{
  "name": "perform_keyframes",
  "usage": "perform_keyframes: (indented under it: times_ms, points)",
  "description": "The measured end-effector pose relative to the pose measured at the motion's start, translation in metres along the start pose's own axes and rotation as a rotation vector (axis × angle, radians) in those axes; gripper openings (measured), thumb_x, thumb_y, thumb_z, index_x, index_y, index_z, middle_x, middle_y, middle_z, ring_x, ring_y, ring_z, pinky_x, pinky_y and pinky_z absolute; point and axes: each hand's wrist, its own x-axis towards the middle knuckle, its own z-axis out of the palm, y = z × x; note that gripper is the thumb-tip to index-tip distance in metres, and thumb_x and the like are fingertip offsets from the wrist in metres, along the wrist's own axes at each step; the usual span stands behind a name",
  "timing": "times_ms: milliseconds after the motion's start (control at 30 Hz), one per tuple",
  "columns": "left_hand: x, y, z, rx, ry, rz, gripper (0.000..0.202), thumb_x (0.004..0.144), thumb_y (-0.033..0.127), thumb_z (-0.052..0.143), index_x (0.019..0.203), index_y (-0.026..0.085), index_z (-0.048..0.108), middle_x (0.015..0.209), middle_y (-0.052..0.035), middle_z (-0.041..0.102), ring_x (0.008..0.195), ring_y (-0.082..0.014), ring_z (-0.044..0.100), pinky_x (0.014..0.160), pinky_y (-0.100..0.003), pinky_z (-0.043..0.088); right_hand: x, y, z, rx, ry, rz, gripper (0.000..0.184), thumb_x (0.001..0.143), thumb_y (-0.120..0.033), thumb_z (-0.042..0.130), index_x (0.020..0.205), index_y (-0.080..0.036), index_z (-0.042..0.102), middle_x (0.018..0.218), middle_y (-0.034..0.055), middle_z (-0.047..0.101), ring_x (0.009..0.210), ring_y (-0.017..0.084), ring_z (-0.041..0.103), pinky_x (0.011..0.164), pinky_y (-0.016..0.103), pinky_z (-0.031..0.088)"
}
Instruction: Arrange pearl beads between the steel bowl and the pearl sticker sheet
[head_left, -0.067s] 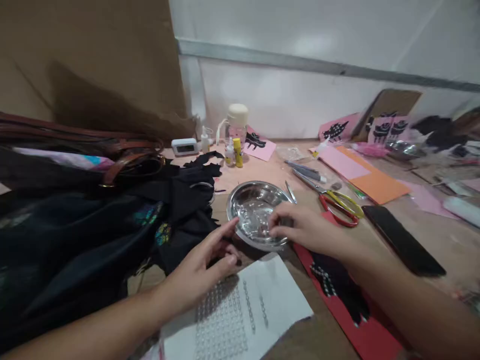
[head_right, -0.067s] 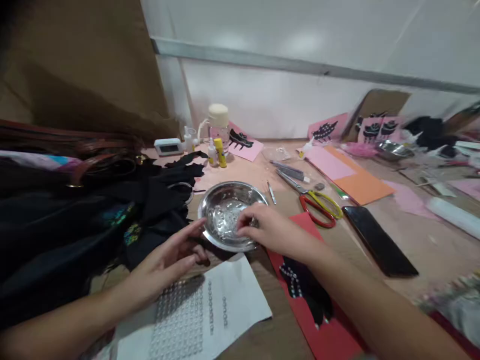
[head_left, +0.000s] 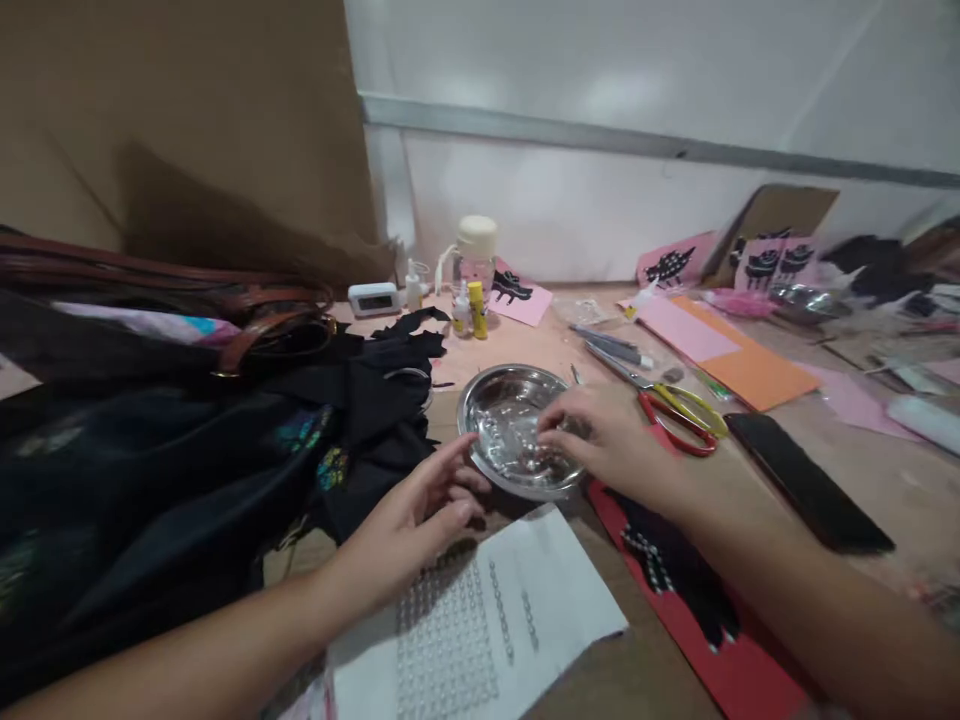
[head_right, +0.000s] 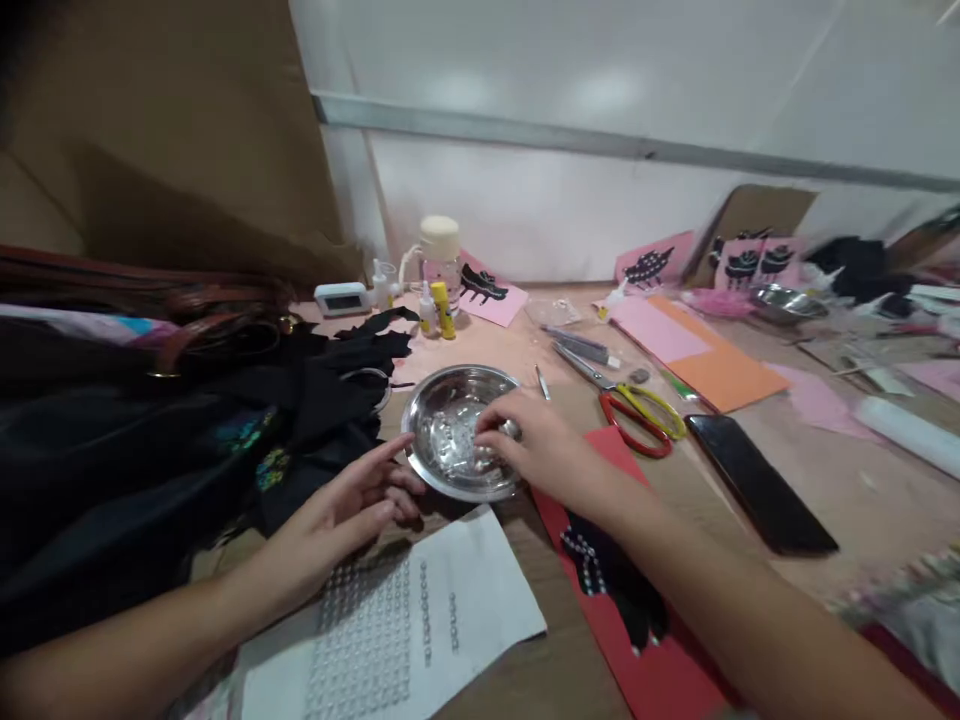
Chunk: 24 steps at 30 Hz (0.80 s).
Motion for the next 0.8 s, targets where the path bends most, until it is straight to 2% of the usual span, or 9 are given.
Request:
perform_keyframes:
  times_ms: [67,100,167,233,333,467,600,700,800]
  points:
    - [0.005,0.004,0.002,-0.008,0.017,0.007,0.059,0.09,0.046,0.068,0.138,0.022,0.044,0.09,-0.0022,0.064,0.084,-0.017,0.058,0.078,-0.032,0.043,-0.001,-0.012,-0.001,0.046,0.077,0.014,0.008,0.087,-0.018,0.064,0.083,-0.021,0.07,0.086,0.0023,0.073,0.084,0.018,0.064,0.079,0.031,0.049]
    - [0.006,0.005,0.003,-0.003,0.022,0.002,0.053,0.09,0.044,0.069,0.131,0.02,0.047,0.082,-0.0001,0.062,0.079,-0.0158,0.056,0.074,-0.03,0.042,-0.004,-0.018,-0.001,0.102,0.068,0.03,0.008,0.086,-0.019,0.064,0.082,-0.022,0.07,0.085,0.0014,0.073,0.082,0.017,0.065,0.077,0.03,0.049]
    - [0.006,0.005,0.003,0.007,0.03,-0.008,0.042,0.088,0.041,0.07,0.117,0.019,0.051,0.078,0.0021,0.059,0.074,-0.0139,0.054,0.069,-0.028,0.041,-0.013,-0.031,0.001,0.243,-0.03,0.099,0.006,0.084,-0.022,0.067,0.079,-0.023,0.069,0.08,-0.0003,0.072,0.076,0.016,0.064,0.072,0.028,0.048]
    - [0.005,0.004,0.003,0.019,0.032,-0.009,0.035,0.086,0.037,0.071,0.108,0.018,0.051,0.08,0.0026,0.057,0.073,-0.013,0.053,0.069,-0.028,0.041,-0.027,-0.038,0.005,0.371,-0.193,0.183,0.006,0.082,-0.025,0.068,0.077,-0.022,0.068,0.076,-0.0007,0.071,0.072,0.015,0.064,0.068,0.027,0.048]
    - [0.002,0.001,0.003,0.066,0.03,0.015,0.03,0.086,0.032,0.069,0.107,0.018,0.052,0.084,0.0018,0.057,0.076,-0.013,0.053,0.071,-0.029,0.042,-0.044,-0.034,0.011,0.447,-0.364,0.25,0.008,0.083,-0.027,0.069,0.08,-0.021,0.066,0.079,0.0008,0.071,0.074,0.016,0.064,0.068,0.028,0.048]
    - [0.002,-0.002,0.002,0.145,-0.011,0.044,0.028,0.089,0.031,0.064,0.112,0.018,0.052,0.086,0.0009,0.056,0.079,-0.0141,0.054,0.074,-0.031,0.044,-0.043,-0.014,0.023,0.517,-0.27,0.236,0.011,0.083,-0.029,0.07,0.08,-0.02,0.064,0.08,0.0008,0.068,0.075,0.015,0.062,0.07,0.029,0.047]
    - [0.003,-0.003,0.003,0.207,-0.022,0.078,0.029,0.091,0.032,0.062,0.115,0.018,0.051,0.089,0.0,0.058,0.083,-0.0155,0.057,0.079,-0.034,0.045,-0.025,-0.007,0.032,0.674,-0.215,0.115,0.014,0.081,-0.03,0.073,0.079,-0.02,0.063,0.082,0.0028,0.069,0.078,0.016,0.063,0.074,0.031,0.048]
    - [0.003,-0.005,0.003,0.212,-0.019,0.081,0.03,0.092,0.033,0.061,0.116,0.018,0.05,0.088,0.0007,0.057,0.081,-0.0143,0.057,0.078,-0.032,0.045,-0.034,-0.014,0.013,0.646,-0.126,0.045,0.013,0.085,-0.031,0.073,0.081,-0.021,0.065,0.087,0.0034,0.071,0.084,0.017,0.067,0.077,0.032,0.051]
    - [0.004,-0.006,0.003,0.235,-0.015,0.08,0.03,0.092,0.033,0.061,0.116,0.018,0.05,0.089,0.0006,0.057,0.081,-0.0142,0.057,0.078,-0.032,0.045,-0.078,-0.016,-0.025,0.431,-0.031,-0.003,0.008,0.089,-0.03,0.071,0.083,-0.025,0.069,0.089,0.0029,0.074,0.087,0.018,0.07,0.079,0.031,0.054]
